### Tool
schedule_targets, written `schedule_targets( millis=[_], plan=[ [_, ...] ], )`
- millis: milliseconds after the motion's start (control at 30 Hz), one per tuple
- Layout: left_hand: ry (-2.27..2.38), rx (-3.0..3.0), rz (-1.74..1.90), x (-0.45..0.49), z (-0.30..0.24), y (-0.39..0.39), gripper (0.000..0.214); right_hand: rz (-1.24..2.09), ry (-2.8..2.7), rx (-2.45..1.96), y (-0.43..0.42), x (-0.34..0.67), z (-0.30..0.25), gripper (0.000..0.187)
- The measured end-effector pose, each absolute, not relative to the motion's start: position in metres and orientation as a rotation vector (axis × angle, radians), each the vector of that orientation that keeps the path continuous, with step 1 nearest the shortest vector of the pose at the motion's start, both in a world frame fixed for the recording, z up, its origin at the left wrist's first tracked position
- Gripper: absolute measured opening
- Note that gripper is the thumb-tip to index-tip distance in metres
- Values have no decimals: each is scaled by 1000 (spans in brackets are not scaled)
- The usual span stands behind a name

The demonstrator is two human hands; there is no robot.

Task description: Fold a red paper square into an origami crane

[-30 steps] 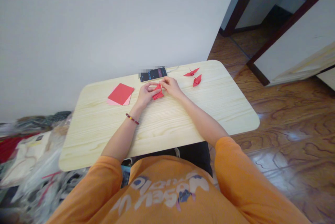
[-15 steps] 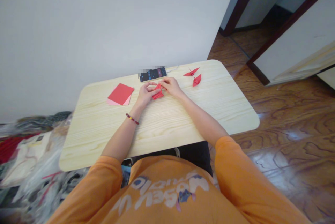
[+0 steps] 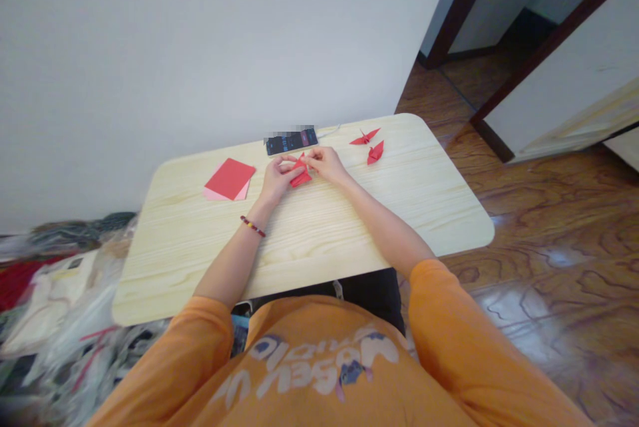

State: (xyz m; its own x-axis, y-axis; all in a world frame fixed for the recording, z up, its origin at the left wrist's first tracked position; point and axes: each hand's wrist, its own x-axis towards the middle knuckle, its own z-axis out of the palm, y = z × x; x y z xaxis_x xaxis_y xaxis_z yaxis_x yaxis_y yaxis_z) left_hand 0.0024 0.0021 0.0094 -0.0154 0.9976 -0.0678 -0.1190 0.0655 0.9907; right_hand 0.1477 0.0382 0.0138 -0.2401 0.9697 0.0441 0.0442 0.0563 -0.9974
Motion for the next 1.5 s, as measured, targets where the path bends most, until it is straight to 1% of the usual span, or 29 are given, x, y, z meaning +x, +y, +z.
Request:
schedule_targets(
  millis=[167,267,433,667,800,967,1133,1233,1367,1500],
  plan=[
    [1196,1100,1295,1,5,4,39,1340,-1386,-1132,37,150,18,32],
    [1185,1103,1303,0,3,4,39,1373,-1395,-1128,36,150,16,34],
    [1168,1068,1327,-2,2,5,44,1433,-1437,-1070,38,150,10,33],
    [1189,1016,1327,-1,5,6,45,1323,-1515,-1022,39,148,6,31],
    [1176,1001,1336,-1,3,7,45,1323,-1539,-1040,38,148,7,30],
    [1167,964,1392,-1,-1,9,47,1363,-1575,-1058,41,149,2,27],
    [1149,927,1423,0,-2,10,45,1198,-1666,-1102,46,151,-5,25],
    [1154,953,1428,0,-3,11,43,1185,-1686,-1094,47,153,-6,23],
    [1194,1043,1461,1,-4,10,36,1206,-1713,-1099,46,154,-4,17],
    [1227,1142,1477,2,-4,9,32,1079,-1873,-1160,43,154,2,8]
  ],
)
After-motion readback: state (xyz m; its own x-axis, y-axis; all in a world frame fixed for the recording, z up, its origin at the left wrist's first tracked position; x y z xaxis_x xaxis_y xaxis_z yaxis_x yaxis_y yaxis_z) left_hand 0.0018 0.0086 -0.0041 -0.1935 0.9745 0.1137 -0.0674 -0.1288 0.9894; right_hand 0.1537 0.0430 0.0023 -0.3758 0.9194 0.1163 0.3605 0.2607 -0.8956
